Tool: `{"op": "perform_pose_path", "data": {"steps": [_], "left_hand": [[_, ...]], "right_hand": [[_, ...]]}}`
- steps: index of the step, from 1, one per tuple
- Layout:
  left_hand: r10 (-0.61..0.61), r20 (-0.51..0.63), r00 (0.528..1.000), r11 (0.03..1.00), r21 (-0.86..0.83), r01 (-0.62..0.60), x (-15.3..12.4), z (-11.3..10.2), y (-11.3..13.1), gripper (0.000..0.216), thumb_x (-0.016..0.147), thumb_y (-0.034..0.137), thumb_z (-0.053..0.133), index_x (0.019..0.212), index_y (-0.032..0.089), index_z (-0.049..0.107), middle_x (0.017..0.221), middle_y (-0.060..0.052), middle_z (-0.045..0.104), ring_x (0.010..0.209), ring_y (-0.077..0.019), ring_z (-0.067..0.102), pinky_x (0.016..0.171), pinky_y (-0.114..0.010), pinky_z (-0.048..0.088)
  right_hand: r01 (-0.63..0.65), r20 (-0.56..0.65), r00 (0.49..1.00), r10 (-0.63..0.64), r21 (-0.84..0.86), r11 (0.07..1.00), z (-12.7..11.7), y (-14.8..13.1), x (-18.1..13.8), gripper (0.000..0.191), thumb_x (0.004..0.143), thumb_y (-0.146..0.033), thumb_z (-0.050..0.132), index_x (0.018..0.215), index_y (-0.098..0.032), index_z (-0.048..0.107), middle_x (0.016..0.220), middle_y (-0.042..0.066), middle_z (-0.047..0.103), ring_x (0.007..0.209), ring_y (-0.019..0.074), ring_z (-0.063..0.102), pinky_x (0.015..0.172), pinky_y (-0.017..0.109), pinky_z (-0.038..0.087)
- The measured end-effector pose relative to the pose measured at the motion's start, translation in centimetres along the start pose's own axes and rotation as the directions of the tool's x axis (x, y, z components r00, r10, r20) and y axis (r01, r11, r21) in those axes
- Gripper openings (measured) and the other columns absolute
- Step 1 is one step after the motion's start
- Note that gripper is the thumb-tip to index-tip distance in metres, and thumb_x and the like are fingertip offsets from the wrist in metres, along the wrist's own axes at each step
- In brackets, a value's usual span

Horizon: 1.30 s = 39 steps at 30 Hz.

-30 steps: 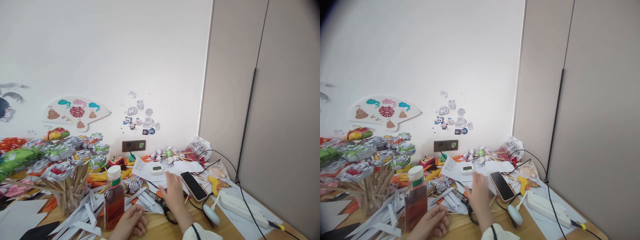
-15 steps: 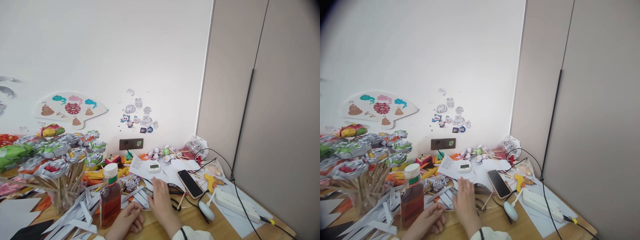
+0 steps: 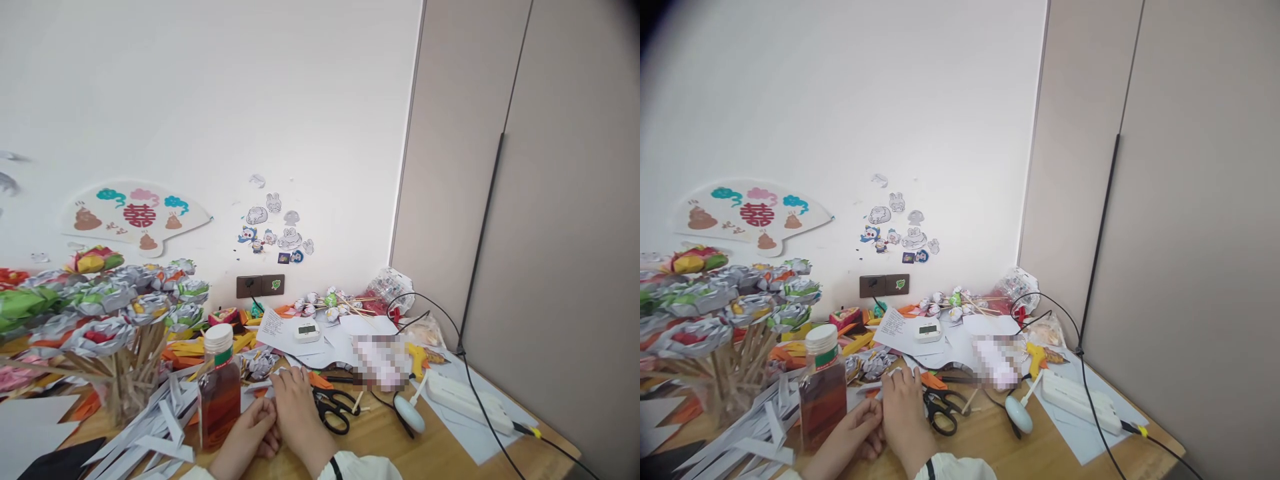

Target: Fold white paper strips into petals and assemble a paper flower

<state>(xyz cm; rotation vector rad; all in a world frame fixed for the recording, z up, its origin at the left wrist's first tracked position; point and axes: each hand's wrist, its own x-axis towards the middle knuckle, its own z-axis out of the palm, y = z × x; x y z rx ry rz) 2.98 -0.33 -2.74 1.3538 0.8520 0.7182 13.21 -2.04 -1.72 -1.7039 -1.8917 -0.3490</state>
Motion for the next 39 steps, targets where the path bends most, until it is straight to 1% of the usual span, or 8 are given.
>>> {"op": "perform_pose_path", "data": {"steps": [7, 17, 23, 25, 28, 31, 33, 39], "left_hand": [[0.002, 0.019, 1.0, 1.0, -0.01, -0.002, -0.1, 0.0, 0.1, 0.045, 0.048, 0.058, 0.058, 0.06, 0.019, 0.038, 0.042, 0.007, 0.052, 0.034, -0.0066, 0.048, 0.034, -0.015, 0.035], [-0.005, 0.027, 1.0, 0.998, -0.063, 0.007, 0.0, -0.1, 0.0, 0.043, 0.051, 0.056, 0.059, 0.062, 0.019, 0.039, 0.042, 0.007, 0.053, 0.034, -0.0061, 0.048, 0.034, -0.014, 0.036], [-0.014, -0.017, 1.0, 0.993, -0.121, 0.012, 0.5, -0.6, -0.6, 0.04, 0.054, 0.054, 0.057, 0.066, 0.019, 0.041, 0.04, 0.006, 0.052, 0.037, -0.0096, 0.051, 0.034, -0.016, 0.039], [-0.02, -0.013, 1.0, 0.987, -0.161, 0.018, 0.6, -0.9, -0.9, 0.037, 0.058, 0.05, 0.056, 0.074, 0.019, 0.044, 0.045, 0.005, 0.055, 0.039, -0.0111, 0.053, 0.035, -0.019, 0.041], [-0.02, -0.051, 0.998, 0.974, -0.225, 0.008, 0.6, -1.2, -0.9, 0.039, 0.059, 0.044, 0.056, 0.087, 0.019, 0.046, 0.068, -0.001, 0.062, 0.05, -0.0152, 0.057, 0.038, -0.024, 0.045], [-0.016, -0.095, 0.995, 0.968, -0.251, -0.009, 0.5, -1.3, -0.9, 0.042, 0.058, 0.042, 0.056, 0.092, 0.018, 0.047, 0.089, -0.007, 0.059, 0.063, -0.0193, 0.059, 0.04, -0.028, 0.047], [-0.022, -0.104, 0.994, 0.967, -0.253, -0.005, 0.5, -1.4, -1.0, 0.044, 0.058, 0.041, 0.055, 0.094, 0.017, 0.047, 0.093, -0.008, 0.057, 0.066, -0.0202, 0.058, 0.041, -0.029, 0.047], [0.029, -0.109, 0.994, 0.987, -0.154, -0.046, 0.8, -1.5, -1.2, 0.04, 0.059, 0.045, 0.053, 0.089, 0.019, 0.051, 0.074, -0.003, 0.058, 0.064, -0.0197, 0.057, 0.044, -0.028, 0.047]], "right_hand": [[-0.036, 0.012, 0.999, 0.037, -0.081, 0.996, 0.5, 0.2, 0.0, 0.012, 0.076, -0.018, 0.048, 0.074, -0.018, 0.06, 0.083, 0.005, 0.055, 0.085, 0.0214, 0.044, 0.079, 0.035, 0.033], [-0.101, 0.03, 0.994, 0.102, -0.044, 0.994, 0.1, -0.2, 0.2, 0.014, 0.075, -0.01, 0.046, 0.073, -0.017, 0.058, 0.078, 0.005, 0.058, 0.079, 0.02, 0.047, 0.069, 0.031, 0.036], [-0.168, -0.103, 0.978, 0.179, 0.113, 0.979, -0.8, -1.0, -0.2, 0.013, 0.07, -0.008, 0.047, 0.075, -0.018, 0.054, 0.08, 0.003, 0.055, 0.077, 0.0191, 0.046, 0.068, 0.031, 0.034], [-0.151, -0.135, 0.976, 0.173, 0.161, 0.975, -0.8, -1.2, -0.4, 0.013, 0.069, -0.009, 0.048, 0.075, -0.019, 0.053, 0.08, 0.002, 0.053, 0.077, 0.0182, 0.046, 0.068, 0.03, 0.033], [-0.088, -0.143, 0.984, 0.11, 0.15, 0.985, -0.5, -1.4, -0.6, 0.007, 0.071, -0.013, 0.049, 0.072, -0.019, 0.052, 0.077, 0.002, 0.052, 0.075, 0.0177, 0.045, 0.065, 0.029, 0.032], [-0.051, -0.135, 0.989, 0.066, 0.112, 0.992, -0.2, -1.4, -0.8, 0.006, 0.073, -0.016, 0.049, 0.069, -0.018, 0.052, 0.075, 0.002, 0.052, 0.074, 0.0174, 0.045, 0.064, 0.029, 0.031], [-0.054, -0.135, 0.989, 0.068, 0.106, 0.993, -0.1, -1.4, -0.8, 0.007, 0.074, -0.016, 0.048, 0.068, -0.018, 0.052, 0.074, 0.002, 0.053, 0.073, 0.0172, 0.045, 0.064, 0.029, 0.031], [-0.061, -0.111, 0.991, 0.077, 0.136, 0.989, -0.1, -1.5, -0.8, 0.009, 0.074, -0.015, 0.047, 0.068, -0.018, 0.052, 0.072, 0.002, 0.054, 0.072, 0.0168, 0.047, 0.064, 0.029, 0.032]]}}
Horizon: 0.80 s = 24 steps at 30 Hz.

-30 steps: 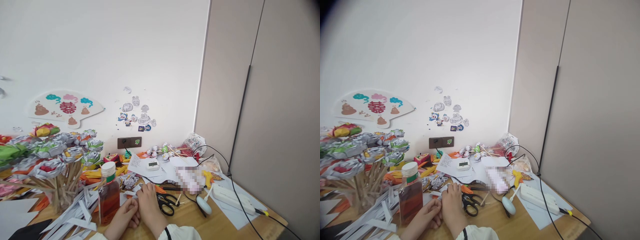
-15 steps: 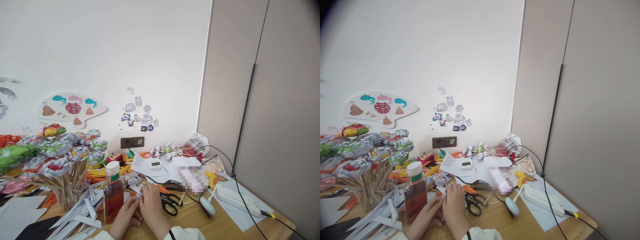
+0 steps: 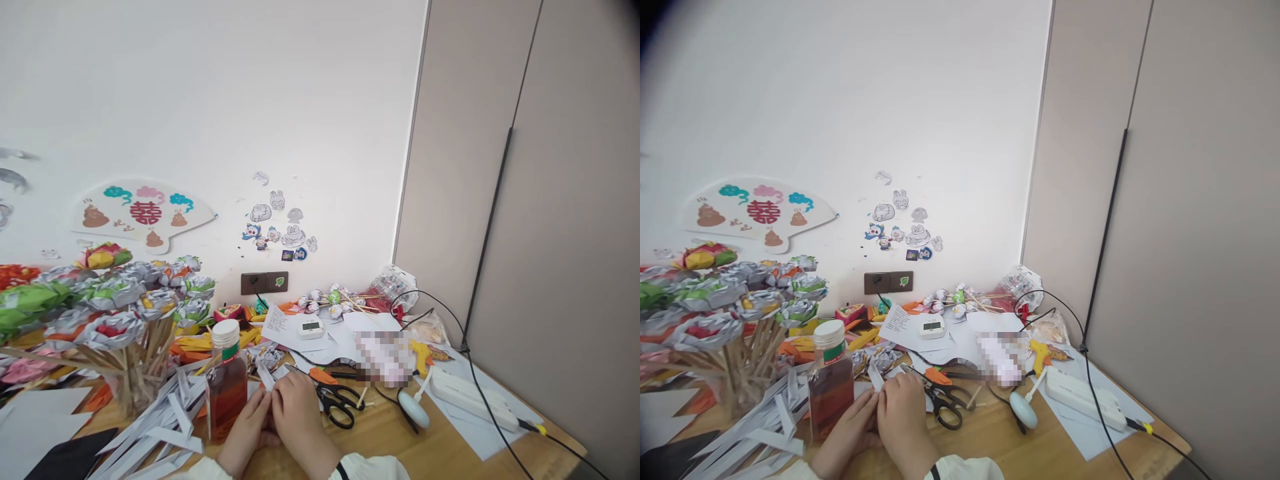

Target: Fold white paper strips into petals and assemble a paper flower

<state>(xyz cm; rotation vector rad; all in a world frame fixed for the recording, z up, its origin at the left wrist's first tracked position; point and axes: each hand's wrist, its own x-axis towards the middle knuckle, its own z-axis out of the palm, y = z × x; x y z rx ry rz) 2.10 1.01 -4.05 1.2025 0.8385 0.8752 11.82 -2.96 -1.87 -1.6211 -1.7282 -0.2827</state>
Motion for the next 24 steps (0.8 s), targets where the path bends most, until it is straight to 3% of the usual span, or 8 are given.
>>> {"op": "perform_pose_path", "data": {"steps": [4, 13, 24], "left_hand": [[-0.012, -0.009, 1.0, 0.998, 0.06, 0.013, -0.4, 0.2, 0.6, 0.04, 0.058, 0.051, 0.052, 0.086, 0.021, 0.051, 0.061, 0.001, 0.055, 0.062, -0.0185, 0.058, 0.046, -0.026, 0.045], [-0.042, 0.019, 0.999, 0.997, -0.069, 0.043, -0.6, 0.7, 0.4, 0.044, 0.055, 0.052, 0.055, 0.082, 0.022, 0.038, 0.039, 0.01, 0.043, 0.033, -0.0118, 0.046, 0.032, -0.021, 0.035], [-0.054, 0.084, 0.995, 0.998, -0.025, 0.056, 0.1, 0.4, -0.3, 0.043, 0.056, 0.057, 0.052, 0.075, 0.022, 0.035, 0.035, 0.007, 0.048, 0.032, -0.0119, 0.048, 0.031, -0.019, 0.034]], "right_hand": [[-0.004, 0.008, 1.0, 0.004, 0.046, 0.999, -0.1, -0.2, -0.1, 0.012, 0.075, -0.01, 0.044, 0.072, -0.017, 0.052, 0.076, 0.003, 0.055, 0.073, 0.0169, 0.047, 0.066, 0.028, 0.034], [0.005, 0.051, 0.999, -0.011, 0.108, 0.994, 0.1, 0.1, -0.3, 0.016, 0.072, -0.006, 0.041, 0.073, -0.017, 0.052, 0.074, 0.003, 0.055, 0.072, 0.0168, 0.049, 0.064, 0.027, 0.036], [-0.095, 0.083, 0.994, 0.075, 0.282, 0.955, -0.6, 0.2, -0.1, 0.016, 0.071, -0.007, 0.043, 0.071, -0.018, 0.055, 0.073, 0.002, 0.059, 0.072, 0.014, 0.052, 0.064, 0.022, 0.036]]}}
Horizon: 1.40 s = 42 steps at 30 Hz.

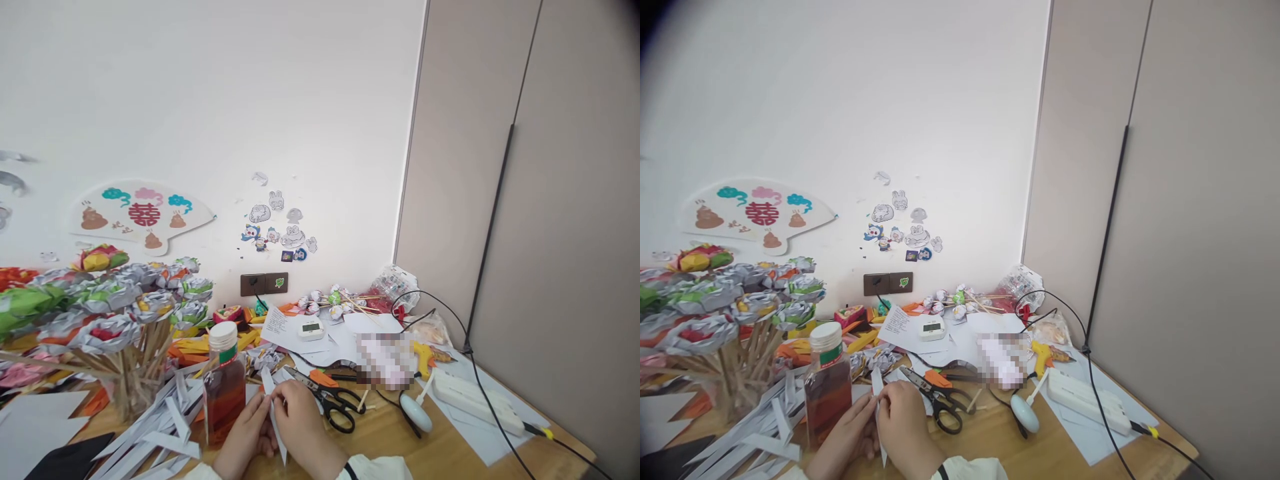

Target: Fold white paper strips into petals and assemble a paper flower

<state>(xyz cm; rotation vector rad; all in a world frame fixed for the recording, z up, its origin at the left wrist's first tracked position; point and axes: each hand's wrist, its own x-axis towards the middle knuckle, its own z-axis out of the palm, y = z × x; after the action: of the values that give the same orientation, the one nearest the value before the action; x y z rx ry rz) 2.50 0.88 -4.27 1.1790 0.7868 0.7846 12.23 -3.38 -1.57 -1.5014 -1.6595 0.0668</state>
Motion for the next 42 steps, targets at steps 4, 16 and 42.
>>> {"op": "perform_pose_path", "data": {"steps": [4, 16, 42], "left_hand": [[0.0, 0.002, 1.0, 1.0, 0.012, 0.0, -0.2, 0.1, 0.2, 0.045, 0.055, 0.058, 0.052, 0.077, 0.021, 0.039, 0.036, 0.007, 0.048, 0.033, -0.0114, 0.048, 0.031, -0.019, 0.034], [-0.01, -0.013, 1.0, 1.0, 0.006, 0.01, -0.6, 0.4, 0.7, 0.057, 0.052, 0.057, 0.057, 0.09, 0.018, 0.042, 0.035, 0.009, 0.047, 0.031, -0.0108, 0.047, 0.03, -0.019, 0.038], [-0.051, -0.001, 0.999, 0.996, -0.074, 0.05, -1.1, 0.5, 0.8, 0.071, 0.059, 0.054, 0.052, 0.117, 0.02, 0.028, 0.064, -0.003, 0.064, 0.055, -0.0218, 0.061, 0.042, -0.029, 0.045]], "right_hand": [[-0.024, 0.017, 1.0, 0.024, 0.037, 0.999, -0.4, 0.0, 0.0, 0.011, 0.073, -0.013, 0.046, 0.071, -0.018, 0.055, 0.071, 0.002, 0.059, 0.069, 0.0135, 0.052, 0.062, 0.022, 0.036], [-0.047, -0.035, 0.998, 0.05, 0.095, 0.994, -0.4, -0.1, 0.0, 0.014, 0.068, -0.007, 0.047, 0.071, -0.018, 0.056, 0.072, 0.001, 0.058, 0.071, 0.0137, 0.052, 0.065, 0.022, 0.037], [-0.117, 0.076, 0.992, 0.104, 0.199, 0.973, -1.2, -0.2, 0.1, 0.027, 0.066, -0.006, 0.043, 0.085, -0.02, 0.055, 0.067, -0.002, 0.056, 0.064, 0.0118, 0.052, 0.058, 0.02, 0.038]]}}
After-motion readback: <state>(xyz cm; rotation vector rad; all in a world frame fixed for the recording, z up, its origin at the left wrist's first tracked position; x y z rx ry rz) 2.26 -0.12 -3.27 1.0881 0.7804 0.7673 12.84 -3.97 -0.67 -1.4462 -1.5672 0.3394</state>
